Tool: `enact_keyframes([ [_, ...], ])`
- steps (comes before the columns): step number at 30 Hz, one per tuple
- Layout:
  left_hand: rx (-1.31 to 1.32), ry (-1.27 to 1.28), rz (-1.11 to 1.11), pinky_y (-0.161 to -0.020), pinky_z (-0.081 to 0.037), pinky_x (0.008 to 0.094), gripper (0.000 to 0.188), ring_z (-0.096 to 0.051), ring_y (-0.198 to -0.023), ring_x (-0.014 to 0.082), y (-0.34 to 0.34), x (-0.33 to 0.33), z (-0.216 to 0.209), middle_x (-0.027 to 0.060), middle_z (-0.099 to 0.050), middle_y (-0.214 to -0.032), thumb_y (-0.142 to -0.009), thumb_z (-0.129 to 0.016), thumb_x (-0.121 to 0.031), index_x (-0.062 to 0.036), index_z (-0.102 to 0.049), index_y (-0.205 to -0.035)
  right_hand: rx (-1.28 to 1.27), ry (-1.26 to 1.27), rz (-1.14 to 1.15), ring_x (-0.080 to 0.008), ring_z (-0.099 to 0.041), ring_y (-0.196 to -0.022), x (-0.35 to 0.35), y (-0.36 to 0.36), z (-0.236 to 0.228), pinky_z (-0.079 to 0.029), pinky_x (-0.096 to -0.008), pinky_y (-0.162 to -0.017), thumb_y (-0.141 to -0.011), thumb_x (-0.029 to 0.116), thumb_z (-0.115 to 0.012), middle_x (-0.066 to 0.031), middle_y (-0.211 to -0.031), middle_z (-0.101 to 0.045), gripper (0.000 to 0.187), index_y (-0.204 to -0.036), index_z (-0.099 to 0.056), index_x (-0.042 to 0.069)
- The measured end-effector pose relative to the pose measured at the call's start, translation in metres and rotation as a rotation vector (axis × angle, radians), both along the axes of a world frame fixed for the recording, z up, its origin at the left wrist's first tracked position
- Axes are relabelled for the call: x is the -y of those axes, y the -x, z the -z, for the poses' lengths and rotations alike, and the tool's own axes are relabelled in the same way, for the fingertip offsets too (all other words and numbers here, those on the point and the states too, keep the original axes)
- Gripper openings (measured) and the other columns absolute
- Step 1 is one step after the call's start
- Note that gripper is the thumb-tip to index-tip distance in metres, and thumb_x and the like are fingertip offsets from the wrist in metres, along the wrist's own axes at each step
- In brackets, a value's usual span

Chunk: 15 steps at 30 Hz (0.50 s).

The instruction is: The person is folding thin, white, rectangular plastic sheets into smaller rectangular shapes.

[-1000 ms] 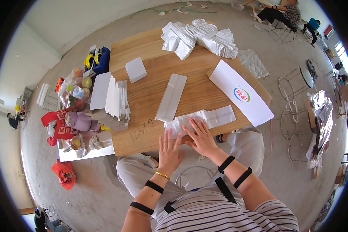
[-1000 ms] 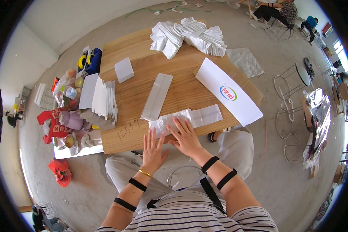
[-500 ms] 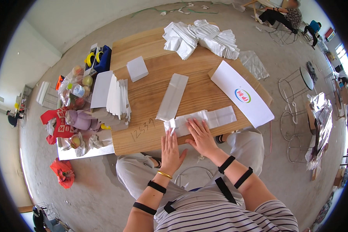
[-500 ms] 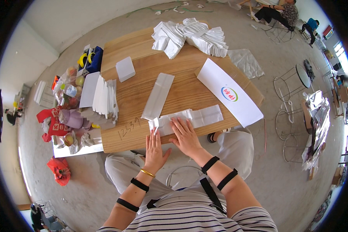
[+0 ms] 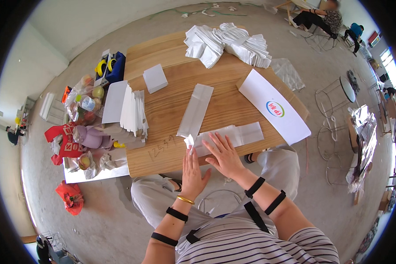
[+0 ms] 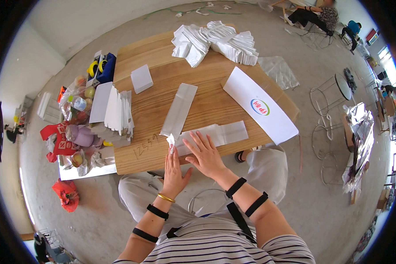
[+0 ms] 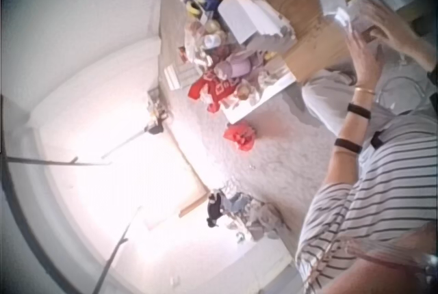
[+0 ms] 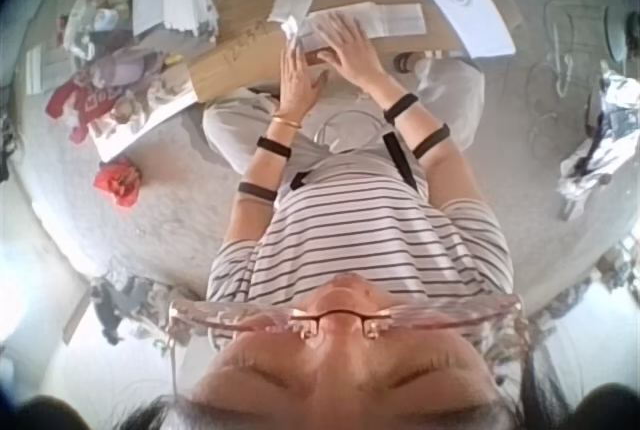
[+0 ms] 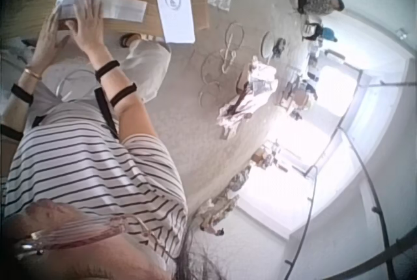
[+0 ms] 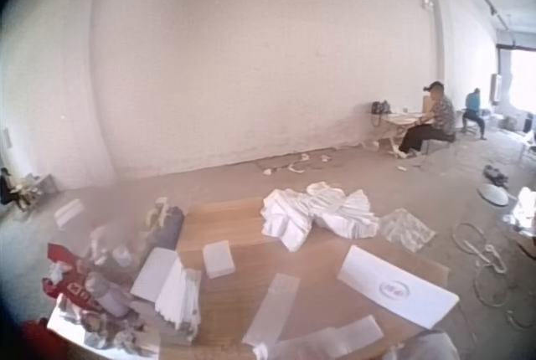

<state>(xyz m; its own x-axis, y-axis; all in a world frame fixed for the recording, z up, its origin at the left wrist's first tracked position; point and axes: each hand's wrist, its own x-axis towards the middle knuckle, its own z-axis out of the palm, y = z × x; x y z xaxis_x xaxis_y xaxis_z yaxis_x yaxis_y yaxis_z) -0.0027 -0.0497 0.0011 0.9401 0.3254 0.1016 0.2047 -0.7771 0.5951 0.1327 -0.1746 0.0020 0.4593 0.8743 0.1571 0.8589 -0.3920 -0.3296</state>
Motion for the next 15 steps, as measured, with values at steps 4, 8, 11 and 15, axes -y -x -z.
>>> enact_keyframes([
  [4,-0.004,-0.012,0.021,-0.119,-0.021,0.0497,0.098,-0.019,-0.148,0.0423,-0.004,0.004,-0.008,0.0285,-0.017,-0.158,-0.082,-0.072,-0.021,0.0056,-0.010,-0.154,-0.002,0.045,0.039,-0.0301,-0.024,-0.148,0.003,-0.010,0.014,-0.016,-0.0524,-0.121,-0.097,0.049,-0.050,-0.0111,-0.160,-0.027,0.069,-0.155,-0.029,0.017],
  [8,0.016,-0.022,0.055,-0.120,-0.020,0.0507,0.093,-0.017,-0.148,0.0428,-0.014,0.013,-0.023,0.0264,-0.019,-0.158,-0.082,-0.071,-0.020,0.0071,-0.016,-0.152,0.027,0.004,0.061,-0.0303,-0.024,-0.148,0.006,-0.014,0.003,-0.015,-0.0523,-0.121,-0.098,0.047,-0.050,-0.0109,-0.160,-0.028,0.068,-0.154,-0.030,0.015],
  [11,0.052,-0.077,0.118,-0.120,-0.018,0.0529,0.091,-0.016,-0.148,0.0444,-0.030,0.021,-0.027,0.0258,-0.018,-0.159,-0.084,-0.070,-0.024,0.0068,-0.017,-0.152,0.009,-0.051,0.159,-0.0312,-0.025,-0.148,0.017,-0.026,0.000,-0.016,-0.0520,-0.120,-0.098,0.046,-0.050,-0.0125,-0.159,-0.030,0.066,-0.153,-0.034,0.013],
  [15,-0.002,-0.244,0.253,-0.121,-0.016,0.0527,0.085,-0.014,-0.149,0.0426,-0.057,0.038,-0.026,0.0233,-0.018,-0.160,-0.083,-0.071,-0.028,0.0077,-0.028,-0.148,-0.011,-0.129,0.339,-0.0345,-0.027,-0.146,0.048,-0.047,-0.006,-0.019,-0.0518,-0.119,-0.099,0.038,-0.052,-0.0168,-0.157,-0.033,0.061,-0.150,-0.038,0.008],
])
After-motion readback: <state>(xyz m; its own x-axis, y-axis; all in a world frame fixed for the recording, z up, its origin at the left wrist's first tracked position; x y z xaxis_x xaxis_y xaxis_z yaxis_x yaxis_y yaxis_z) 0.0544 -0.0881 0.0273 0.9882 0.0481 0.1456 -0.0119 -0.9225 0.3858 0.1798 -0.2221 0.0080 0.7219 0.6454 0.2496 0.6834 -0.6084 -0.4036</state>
